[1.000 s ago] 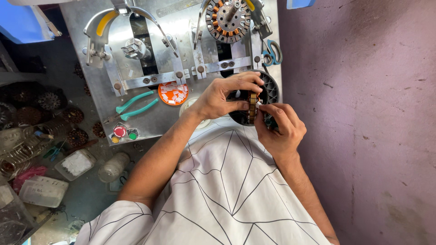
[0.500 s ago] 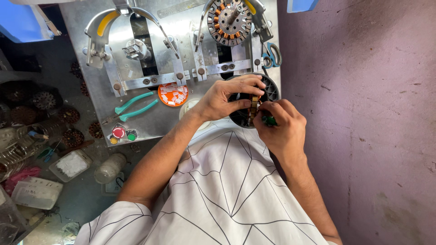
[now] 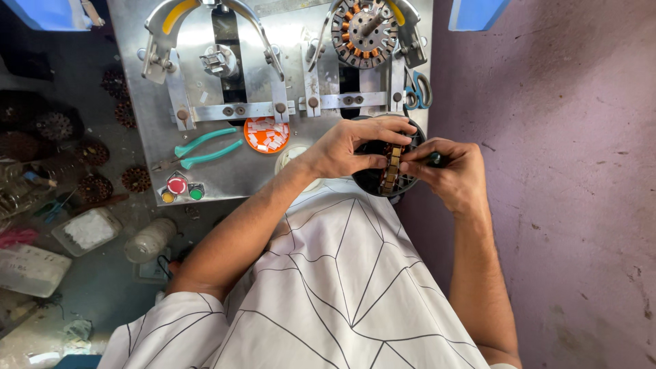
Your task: The person uses a screwdriver and their hands to attach wires and components to a motor stator at a workshop bench.
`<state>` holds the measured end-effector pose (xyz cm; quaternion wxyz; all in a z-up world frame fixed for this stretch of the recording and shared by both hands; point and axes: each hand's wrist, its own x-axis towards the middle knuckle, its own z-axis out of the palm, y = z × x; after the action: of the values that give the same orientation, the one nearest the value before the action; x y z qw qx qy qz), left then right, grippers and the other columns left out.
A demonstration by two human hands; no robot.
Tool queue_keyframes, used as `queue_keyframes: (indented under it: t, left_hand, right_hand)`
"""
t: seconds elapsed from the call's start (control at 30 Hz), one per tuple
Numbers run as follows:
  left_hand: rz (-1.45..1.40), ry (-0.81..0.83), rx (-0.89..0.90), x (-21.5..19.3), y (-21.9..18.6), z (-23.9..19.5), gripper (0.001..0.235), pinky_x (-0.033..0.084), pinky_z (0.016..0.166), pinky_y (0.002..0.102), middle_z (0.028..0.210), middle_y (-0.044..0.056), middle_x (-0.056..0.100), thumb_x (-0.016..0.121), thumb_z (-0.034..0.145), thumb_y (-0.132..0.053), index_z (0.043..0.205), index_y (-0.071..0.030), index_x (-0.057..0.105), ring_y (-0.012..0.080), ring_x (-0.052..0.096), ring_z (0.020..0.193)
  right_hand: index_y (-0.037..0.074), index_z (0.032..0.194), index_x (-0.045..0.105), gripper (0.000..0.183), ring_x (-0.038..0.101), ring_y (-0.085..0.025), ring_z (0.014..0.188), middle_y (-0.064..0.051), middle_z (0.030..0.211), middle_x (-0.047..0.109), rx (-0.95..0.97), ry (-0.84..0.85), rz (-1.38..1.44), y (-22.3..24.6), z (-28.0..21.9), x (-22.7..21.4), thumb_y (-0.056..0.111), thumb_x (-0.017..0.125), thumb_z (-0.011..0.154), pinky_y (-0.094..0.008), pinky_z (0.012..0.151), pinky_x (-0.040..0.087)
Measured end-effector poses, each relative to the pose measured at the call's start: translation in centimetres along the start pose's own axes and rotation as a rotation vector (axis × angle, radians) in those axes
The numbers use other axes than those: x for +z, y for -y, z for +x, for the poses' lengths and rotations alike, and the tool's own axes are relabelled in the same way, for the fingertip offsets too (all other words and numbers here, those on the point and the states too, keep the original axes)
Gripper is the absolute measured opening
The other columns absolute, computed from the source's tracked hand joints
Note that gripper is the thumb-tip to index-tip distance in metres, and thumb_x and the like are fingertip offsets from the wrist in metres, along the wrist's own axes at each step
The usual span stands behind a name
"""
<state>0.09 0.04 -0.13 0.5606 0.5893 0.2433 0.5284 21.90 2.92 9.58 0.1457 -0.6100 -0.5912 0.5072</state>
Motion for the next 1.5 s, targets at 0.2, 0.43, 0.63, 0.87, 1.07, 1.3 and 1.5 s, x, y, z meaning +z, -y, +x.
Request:
queue_keyframes:
  t: [0.2, 0.43, 0.63, 0.87, 1.07, 1.3, 1.5]
  left_hand:
    - [0.026, -0.061, -0.012, 0.6, 0.2, 0.2, 0.044, 0.044, 0.128, 0.040, 0.142, 0.008, 0.066, 0.077, 0.085, 0.000, 0.128, -0.009, 0.070, 0.0247, 0.056, 0.144]
    - [-0.073, -0.051, -0.098, 0.9, -1.2, 0.3, 0.063, 0.045, 0.132, 0.039, 0.146, 0.010, 0.061, 0.069, 0.080, -0.011, 0.142, -0.010, 0.058, 0.0244, 0.062, 0.141]
    - [0.373, 0.036, -0.113, 1.8, -2.4, 0.3, 0.099, 0.050, 0.119, 0.041, 0.144, 0.009, 0.055, 0.098, 0.063, -0.030, 0.146, -0.014, 0.046, 0.0297, 0.060, 0.137]
    - [0.568, -0.055, 0.110, 3.2, -2.3, -0.2, 0.106, 0.041, 0.123, 0.047, 0.150, 0.013, 0.047, 0.100, 0.060, -0.027, 0.149, -0.014, 0.044, 0.0358, 0.044, 0.146]
    - [0.173, 0.029, -0.029, 0.7, -1.9, -0.2, 0.074, 0.039, 0.132, 0.043, 0.162, 0.010, 0.049, 0.085, 0.083, -0.006, 0.150, -0.013, 0.056, 0.0279, 0.047, 0.153]
    - [-0.124, 0.069, -0.125, -0.1, -0.4, 0.2, 0.059, 0.037, 0.133, 0.040, 0.156, 0.008, 0.054, 0.077, 0.088, 0.011, 0.141, -0.012, 0.064, 0.0236, 0.046, 0.152]
    - [-0.051, 0.054, -0.083, 0.0, -0.9, 0.1, 0.054, 0.038, 0.130, 0.039, 0.153, 0.007, 0.057, 0.078, 0.091, 0.005, 0.140, -0.012, 0.064, 0.0229, 0.048, 0.150]
  right_hand:
    - [0.006, 0.087, 0.074, 0.017, 0.069, -0.006, 0.071, -0.001, 0.082, 0.075, -0.143, 0.060, -0.115, 0.1, 0.4, -0.1, 0.001, 0.086, 0.077, -0.021, 0.064, 0.057]
    - [0.003, 0.119, 0.060, 0.041, 0.068, -0.017, 0.095, -0.013, 0.105, 0.067, -0.117, -0.086, 0.388, -1.3, -1.5, 0.5, -0.012, 0.073, 0.083, -0.030, 0.085, 0.060]
    - [0.002, 0.131, 0.034, 0.033, 0.076, -0.037, 0.102, -0.026, 0.112, 0.069, -0.153, -0.414, 0.917, -2.3, -4.2, -0.5, -0.004, 0.054, 0.104, -0.046, 0.093, 0.063]
    - [0.011, 0.142, 0.022, 0.064, 0.075, -0.030, 0.103, -0.017, 0.121, 0.057, -0.512, -0.526, 0.511, -3.4, -6.7, 4.5, -0.012, 0.068, 0.103, -0.040, 0.093, 0.064]
    - [0.014, 0.139, 0.021, 0.066, 0.075, -0.030, 0.104, -0.019, 0.124, 0.057, -0.804, -0.616, 0.137, -4.2, -6.2, 5.9, -0.017, 0.066, 0.102, -0.032, 0.086, 0.068]
    - [0.015, 0.134, 0.023, 0.068, 0.075, -0.033, 0.101, -0.020, 0.117, 0.055, -1.073, -0.641, -0.069, -5.2, -4.7, 6.6, -0.019, 0.066, 0.095, -0.038, 0.086, 0.064]
    - [0.008, 0.142, 0.027, 0.063, 0.077, -0.029, 0.103, -0.015, 0.113, 0.066, -0.818, -0.442, -0.055, -2.7, -4.9, 4.8, -0.017, 0.067, 0.100, -0.034, 0.088, 0.069]
